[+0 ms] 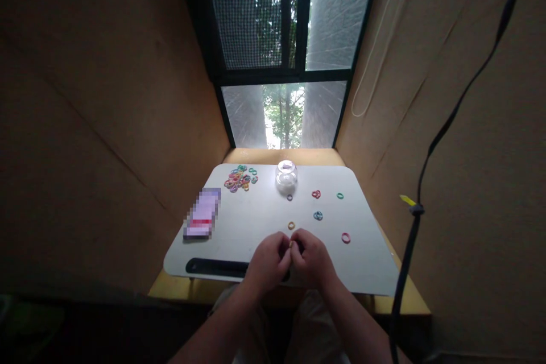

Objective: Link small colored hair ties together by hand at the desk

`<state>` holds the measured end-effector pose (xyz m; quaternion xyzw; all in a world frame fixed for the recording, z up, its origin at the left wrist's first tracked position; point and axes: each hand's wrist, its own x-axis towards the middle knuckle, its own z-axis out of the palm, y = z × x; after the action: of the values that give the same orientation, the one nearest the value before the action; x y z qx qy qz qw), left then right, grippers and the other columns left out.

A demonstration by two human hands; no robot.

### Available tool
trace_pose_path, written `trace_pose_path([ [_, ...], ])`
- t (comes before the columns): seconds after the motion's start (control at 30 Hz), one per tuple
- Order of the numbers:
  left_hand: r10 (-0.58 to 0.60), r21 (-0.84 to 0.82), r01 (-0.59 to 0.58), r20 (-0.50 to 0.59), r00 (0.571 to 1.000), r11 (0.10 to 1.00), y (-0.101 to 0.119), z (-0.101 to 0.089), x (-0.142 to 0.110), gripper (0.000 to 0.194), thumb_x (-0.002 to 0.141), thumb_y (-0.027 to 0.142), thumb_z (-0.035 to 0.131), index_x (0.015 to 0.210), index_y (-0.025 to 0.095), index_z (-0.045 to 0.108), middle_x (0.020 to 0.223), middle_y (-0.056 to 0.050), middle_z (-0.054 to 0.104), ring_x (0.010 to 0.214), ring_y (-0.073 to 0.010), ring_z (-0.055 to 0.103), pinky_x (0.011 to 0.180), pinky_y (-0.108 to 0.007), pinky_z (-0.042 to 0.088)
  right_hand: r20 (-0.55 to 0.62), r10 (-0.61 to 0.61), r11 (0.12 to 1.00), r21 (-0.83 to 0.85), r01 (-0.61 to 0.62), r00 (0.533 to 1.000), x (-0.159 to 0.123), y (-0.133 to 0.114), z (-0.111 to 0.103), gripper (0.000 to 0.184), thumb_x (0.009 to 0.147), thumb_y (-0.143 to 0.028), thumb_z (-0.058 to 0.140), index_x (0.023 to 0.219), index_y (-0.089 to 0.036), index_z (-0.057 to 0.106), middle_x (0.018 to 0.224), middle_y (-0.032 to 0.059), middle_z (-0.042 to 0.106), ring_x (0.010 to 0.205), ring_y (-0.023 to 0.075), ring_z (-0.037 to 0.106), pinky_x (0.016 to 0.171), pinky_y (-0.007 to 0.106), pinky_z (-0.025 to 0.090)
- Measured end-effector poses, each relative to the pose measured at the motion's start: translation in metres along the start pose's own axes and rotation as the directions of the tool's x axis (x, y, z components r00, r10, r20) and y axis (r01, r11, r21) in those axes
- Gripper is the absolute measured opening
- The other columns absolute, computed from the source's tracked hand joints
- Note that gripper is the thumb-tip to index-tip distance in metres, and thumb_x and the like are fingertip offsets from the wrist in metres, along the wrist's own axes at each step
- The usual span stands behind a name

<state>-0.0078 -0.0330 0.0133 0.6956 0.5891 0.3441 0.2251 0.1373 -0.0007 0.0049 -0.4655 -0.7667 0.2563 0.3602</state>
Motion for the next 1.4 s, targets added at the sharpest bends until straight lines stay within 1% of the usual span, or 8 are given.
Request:
trace_pose_path([
  [0.23,0.021,0.009,-0.02,-0.024,0.999,1.0,0.0009,-0.0007,-0.0019,0.007,0.084,0.024,0.051,0.078,0.02,0.054,0.073,-0.001,0.057,0.069,-0.0149,0.049,0.064,-0.027,0.034,0.006,-0.006,1.0,-0.016,0.006,1.0,-0.0003,0.0004,0.0004,0.01,0.08,-0.021,0.046,0.073,-0.021,0.053,0.067,-0.0001,0.058,0.065,0.0149,0.052,0.062,0.025,0.039],
  [0.67,0.031,0.074,-0.026,-0.06,0.998,0.997,0.0022,0.0039,-0.0068,0.008,0.083,0.024,0.053,0.076,0.019,0.053,0.072,-0.001,0.056,0.067,-0.014,0.048,0.062,-0.026,0.031,-0.038,-0.046,0.997,-0.058,0.044,0.998,-0.0054,0.0019,0.0037,0.012,0.082,-0.021,0.043,0.071,-0.021,0.051,0.067,-0.001,0.057,0.065,0.0153,0.053,0.062,0.025,0.038],
  [1.03,0.006,0.079,-0.002,-0.049,0.999,0.997,0.0036,0.0044,-0.0079,0.009,0.084,0.026,0.053,0.078,0.019,0.054,0.074,-0.001,0.058,0.068,-0.0145,0.05,0.063,-0.026,0.033,-0.051,-0.04,0.997,-0.064,0.036,0.998,-0.0056,-0.001,0.0019,0.012,0.08,-0.021,0.043,0.071,-0.021,0.052,0.066,-0.001,0.057,0.063,0.015,0.052,0.062,0.025,0.037],
  [1.23,0.034,0.082,-0.03,-0.055,0.998,0.996,0.0003,0.0058,-0.0071,0.009,0.083,0.025,0.053,0.077,0.019,0.053,0.074,-0.001,0.057,0.068,-0.0141,0.049,0.063,-0.026,0.033,-0.047,-0.045,0.997,-0.067,0.042,0.998,-0.0052,0.0015,0.0032,0.013,0.081,-0.022,0.043,0.072,-0.021,0.051,0.067,-0.0011,0.056,0.064,0.0151,0.053,0.062,0.025,0.037],
  [1.4,0.03,0.082,-0.026,-0.055,0.998,0.996,0.0003,0.0058,-0.0068,0.01,0.084,0.027,0.053,0.076,0.02,0.052,0.073,0.0,0.057,0.067,-0.0138,0.048,0.063,-0.025,0.033,-0.039,-0.04,0.997,-0.07,0.038,0.998,-0.0059,0.0007,0.0027,0.013,0.082,-0.022,0.042,0.072,-0.021,0.051,0.067,-0.0009,0.056,0.065,0.0155,0.053,0.063,0.026,0.037],
])
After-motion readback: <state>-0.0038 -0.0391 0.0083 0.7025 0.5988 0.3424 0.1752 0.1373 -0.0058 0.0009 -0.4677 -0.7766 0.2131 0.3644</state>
